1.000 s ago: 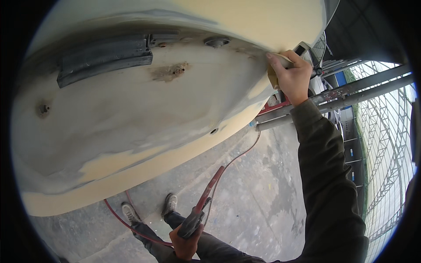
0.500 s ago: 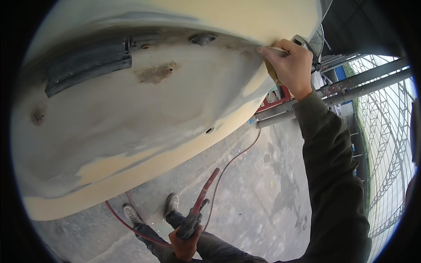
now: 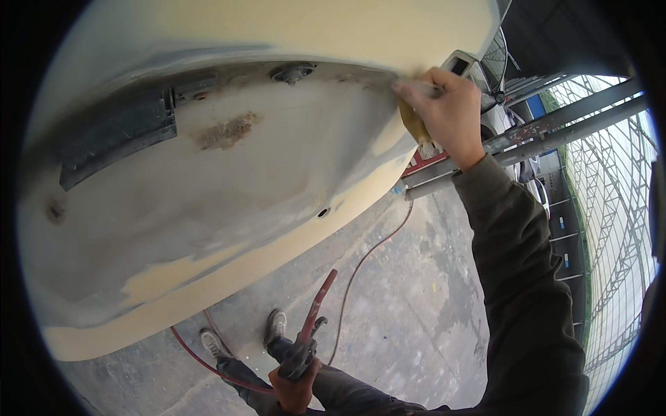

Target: The person sands the surface of a detached car trunk lid using a yellow sanding block. They move the block across various areas, including around a circular hole and the license plate recess, to smooth the surface.

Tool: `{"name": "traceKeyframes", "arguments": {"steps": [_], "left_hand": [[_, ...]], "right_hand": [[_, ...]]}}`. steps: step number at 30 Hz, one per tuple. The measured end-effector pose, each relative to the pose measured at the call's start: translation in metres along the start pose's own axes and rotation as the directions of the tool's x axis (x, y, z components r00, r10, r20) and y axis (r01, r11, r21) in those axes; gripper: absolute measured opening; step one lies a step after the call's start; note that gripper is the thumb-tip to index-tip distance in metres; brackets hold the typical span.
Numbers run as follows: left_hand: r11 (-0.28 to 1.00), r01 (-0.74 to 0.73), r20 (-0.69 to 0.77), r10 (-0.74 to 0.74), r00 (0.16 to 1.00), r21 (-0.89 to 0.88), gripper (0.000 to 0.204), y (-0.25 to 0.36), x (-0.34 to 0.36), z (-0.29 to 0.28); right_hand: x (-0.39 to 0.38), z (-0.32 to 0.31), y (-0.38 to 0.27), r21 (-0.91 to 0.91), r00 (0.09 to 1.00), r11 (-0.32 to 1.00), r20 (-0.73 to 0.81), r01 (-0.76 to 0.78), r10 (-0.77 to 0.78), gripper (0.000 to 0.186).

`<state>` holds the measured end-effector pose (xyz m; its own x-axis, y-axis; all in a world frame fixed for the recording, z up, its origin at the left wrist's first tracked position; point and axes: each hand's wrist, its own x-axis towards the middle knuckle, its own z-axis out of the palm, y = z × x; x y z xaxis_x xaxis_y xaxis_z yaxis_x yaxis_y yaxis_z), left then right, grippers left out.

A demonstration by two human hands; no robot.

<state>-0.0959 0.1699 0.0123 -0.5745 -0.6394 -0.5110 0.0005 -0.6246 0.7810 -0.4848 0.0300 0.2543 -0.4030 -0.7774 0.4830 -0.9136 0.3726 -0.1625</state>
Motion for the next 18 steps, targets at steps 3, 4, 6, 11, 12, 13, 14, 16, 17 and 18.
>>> {"name": "traceKeyframes", "arguments": {"steps": [3,4,6,11,12,13,14,16,17,18], "left_hand": [[1.000,0.006,-0.009,-0.007,1.000,-0.026,0.019,0.001,0.002,0.003],[1.000,-0.001,0.002,0.001,1.000,-0.029,0.019,0.003,0.001,0.002],[0.999,-0.015,0.037,0.017,0.999,-0.039,0.020,0.006,0.001,-0.003],[0.998,-0.050,-0.016,0.050,0.999,0.031,0.018,0.005,-0.001,-0.013],[0.997,-0.054,-0.030,0.056,0.998,0.057,0.017,0.004,-0.002,-0.011],[0.996,-0.066,-0.024,0.068,0.997,0.059,0.017,0.000,-0.003,-0.013],[0.995,-0.076,-0.009,0.076,0.997,0.058,0.017,-0.007,-0.003,-0.015],[0.996,-0.073,0.002,0.073,0.997,0.053,0.017,-0.007,-0.004,-0.012],[0.997,-0.066,-0.011,0.067,0.998,0.048,0.017,-0.003,-0.004,-0.008],[0.998,-0.053,-0.007,0.054,0.999,0.039,0.016,-0.001,-0.004,-0.002]], "right_hand": [[-0.005,0.023,0.022,0.173,0.994,0.979,0.008,-0.106,0.106,0.038],[-0.016,0.034,0.032,0.219,0.988,0.963,0.016,-0.154,0.154,0.039],[-0.044,0.051,0.049,0.323,0.962,0.906,0.106,-0.272,0.250,0.039],[-0.032,0.024,0.036,0.047,0.993,0.994,0.070,-0.097,0.093,0.036],[-0.012,0.013,0.040,0.034,1.000,0.999,0.001,-0.011,0.011,0.035],[0.006,0.007,0.027,-0.054,0.992,0.991,-0.021,0.122,-0.123,0.035],[0.020,-0.002,0.012,-0.155,0.967,0.957,-0.030,0.245,-0.253,0.035],[0.031,-0.006,-0.003,-0.241,0.861,0.840,-0.032,0.486,-0.507,0.034],[0.036,-0.002,-0.011,-0.273,0.781,0.758,-0.037,0.592,-0.624,0.034],[0.039,-0.003,-0.016,-0.256,0.767,0.748,-0.037,0.613,-0.641,0.033]]}}
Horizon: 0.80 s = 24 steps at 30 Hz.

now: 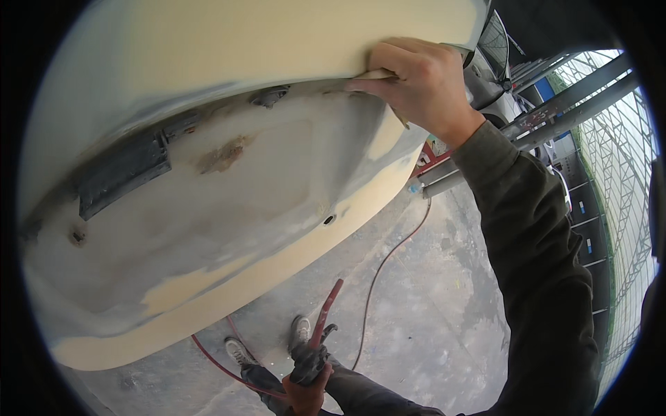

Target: The person sands the surface of a detached car trunk lid using a yellow sanding block. They move the block across various areas, including around a circular hole and the license plate recess, to smooth the surface.

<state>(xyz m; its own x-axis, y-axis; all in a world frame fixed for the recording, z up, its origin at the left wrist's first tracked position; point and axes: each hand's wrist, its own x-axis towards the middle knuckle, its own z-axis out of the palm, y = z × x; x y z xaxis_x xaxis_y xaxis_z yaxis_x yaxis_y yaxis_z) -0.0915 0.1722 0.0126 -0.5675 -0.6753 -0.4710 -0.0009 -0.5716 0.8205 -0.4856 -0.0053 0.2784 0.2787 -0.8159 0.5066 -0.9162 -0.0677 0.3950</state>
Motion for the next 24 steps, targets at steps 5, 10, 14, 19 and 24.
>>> {"name": "traceKeyframes", "arguments": {"steps": [5,10,14,19,24], "left_hand": [[0.989,0.013,0.107,-0.029,0.994,0.149,0.034,-0.011,-0.004,0.003],[0.978,-0.011,0.064,-0.003,0.998,0.209,0.034,-0.016,-0.009,0.006],[0.935,0.051,-0.055,-0.034,0.998,0.352,0.033,0.004,-0.014,0.009],[0.988,0.068,-0.071,-0.059,0.996,0.136,0.029,-0.008,-0.026,-0.008],[0.941,-0.095,0.069,0.077,0.995,0.325,0.050,0.010,-0.028,-0.018]], "right_hand": [[-0.040,0.005,0.020,0.202,0.889,0.869,0.181,-0.452,0.421,0.039],[-0.093,0.005,0.021,0.195,0.713,0.694,0.333,-0.693,0.617,0.037],[-0.094,0.023,-0.005,0.647,0.638,0.386,0.206,-0.658,0.742,0.034],[-0.093,0.046,-0.016,0.592,0.645,0.581,-0.131,-0.559,0.753,0.022],[-0.067,0.022,0.027,0.436,0.903,0.869,-0.235,-0.233,0.360,0.026]]}}
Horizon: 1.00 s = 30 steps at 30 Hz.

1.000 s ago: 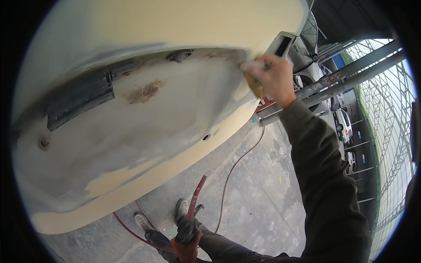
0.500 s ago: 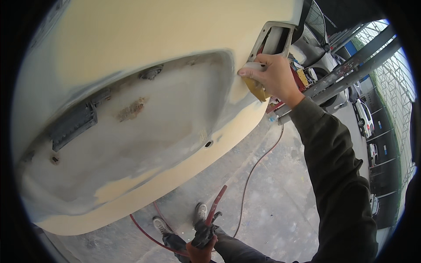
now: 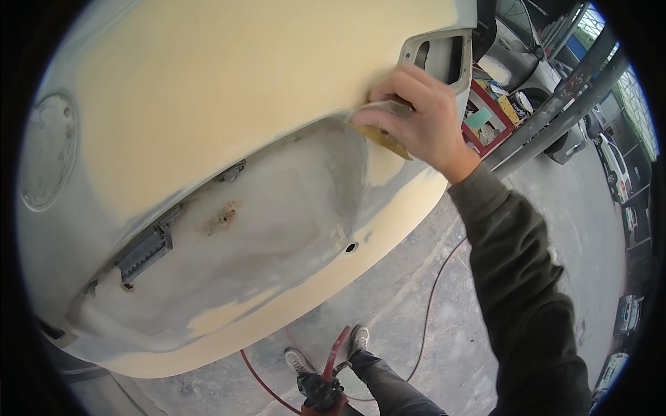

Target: The person sands the surface of a detached car trunk lid using a yellow sanding block. They move the block across various areas, including around a circular hole and the license plate recess, to smooth the surface.

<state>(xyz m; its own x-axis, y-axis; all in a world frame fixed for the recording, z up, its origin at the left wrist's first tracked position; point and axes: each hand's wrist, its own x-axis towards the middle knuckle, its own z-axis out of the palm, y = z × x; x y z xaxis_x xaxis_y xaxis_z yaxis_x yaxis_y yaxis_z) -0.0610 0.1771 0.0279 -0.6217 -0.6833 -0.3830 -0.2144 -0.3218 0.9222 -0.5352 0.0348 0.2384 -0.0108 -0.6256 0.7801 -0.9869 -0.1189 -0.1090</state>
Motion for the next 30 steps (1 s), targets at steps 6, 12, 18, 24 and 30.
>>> {"name": "traceKeyframes", "arguments": {"steps": [6,12,18,24,30], "left_hand": [[0.970,0.114,-0.056,-0.129,0.990,-0.216,0.063,-0.026,0.013,0.023],[0.960,-0.031,-0.081,0.008,0.997,-0.278,0.062,-0.009,0.033,0.038],[0.887,0.089,-0.181,-0.190,0.965,-0.453,0.054,0.019,0.034,0.059],[0.986,0.082,-0.199,-0.109,0.974,-0.142,0.035,0.040,0.039,0.050],[0.990,0.138,-0.066,-0.137,0.988,0.009,0.017,0.102,0.033,0.059]], "right_hand": [[0.061,0.004,-0.013,-0.056,0.899,0.919,0.238,0.390,-0.367,0.032],[0.041,0.005,0.007,-0.008,0.915,0.923,0.132,0.385,-0.381,0.037],[-0.043,0.014,0.007,-0.031,0.990,0.992,0.058,-0.126,0.128,0.034],[-0.245,0.006,-0.150,0.284,0.131,-0.309,0.891,-0.908,0.435,0.024],[-0.295,-0.028,-0.246,0.473,0.515,-0.355,0.857,-0.806,-0.028,0.032]]}}
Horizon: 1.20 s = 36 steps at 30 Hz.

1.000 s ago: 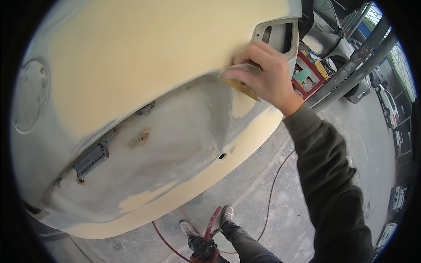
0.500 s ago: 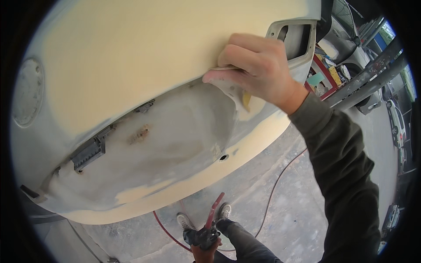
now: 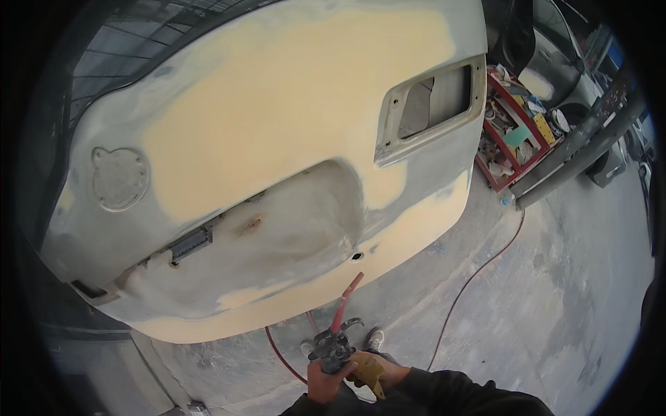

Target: The person sands the surface of a detached car trunk lid using a yellow sanding block. They move the block across various areas, including around a circular hole and the license plate recess, to smooth the surface.

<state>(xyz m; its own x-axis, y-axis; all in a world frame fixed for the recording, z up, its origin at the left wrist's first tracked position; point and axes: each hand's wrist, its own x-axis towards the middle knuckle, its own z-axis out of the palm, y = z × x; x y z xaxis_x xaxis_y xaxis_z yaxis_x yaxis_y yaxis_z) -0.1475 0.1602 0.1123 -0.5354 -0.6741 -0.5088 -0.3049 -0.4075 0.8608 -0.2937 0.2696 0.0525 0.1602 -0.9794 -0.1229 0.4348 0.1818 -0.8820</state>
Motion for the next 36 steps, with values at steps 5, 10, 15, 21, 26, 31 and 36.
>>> {"name": "traceKeyframes", "arguments": {"steps": [5,10,15,21,26,31,36], "left_hand": [[0.988,-0.027,-0.175,0.000,0.985,-0.153,0.017,0.011,-0.014,0.009],[0.952,-0.128,-0.270,0.051,0.962,-0.276,0.018,0.000,-0.014,0.014],[0.899,-0.253,-0.434,0.080,0.897,-0.357,0.016,0.006,-0.023,0.052],[0.810,-0.386,-0.718,-0.062,0.693,-0.442,0.015,-0.018,-0.017,0.103],[0.710,-0.415,-0.751,-0.240,0.616,-0.568,0.014,-0.025,-0.045,0.178],[0.798,-0.434,-0.815,-0.118,0.567,-0.418,0.019,-0.043,-0.049,0.240],[0.763,-0.452,-0.822,-0.177,0.541,-0.461,0.027,-0.027,-0.030,0.255]], "right_hand": [[-0.029,0.002,-0.037,0.593,0.873,0.748,-0.146,-0.300,0.465,0.057],[-0.047,0.004,-0.078,0.517,0.944,0.845,-0.192,-0.137,0.270,0.055],[-0.042,-0.002,-0.111,0.325,0.879,0.884,-0.229,-0.337,0.419,0.045],[-0.003,-0.124,-0.267,-0.899,0.989,0.415,0.110,0.142,-0.101,0.055],[0.099,-0.179,-0.380,-0.378,0.624,-0.612,0.741,0.694,0.249,0.053],[0.173,-0.189,-0.382,0.016,0.519,-0.733,0.695,0.680,0.497,0.053],[0.203,-0.165,-0.374,0.144,0.523,-0.776,0.663,0.613,0.536,0.053]]}}
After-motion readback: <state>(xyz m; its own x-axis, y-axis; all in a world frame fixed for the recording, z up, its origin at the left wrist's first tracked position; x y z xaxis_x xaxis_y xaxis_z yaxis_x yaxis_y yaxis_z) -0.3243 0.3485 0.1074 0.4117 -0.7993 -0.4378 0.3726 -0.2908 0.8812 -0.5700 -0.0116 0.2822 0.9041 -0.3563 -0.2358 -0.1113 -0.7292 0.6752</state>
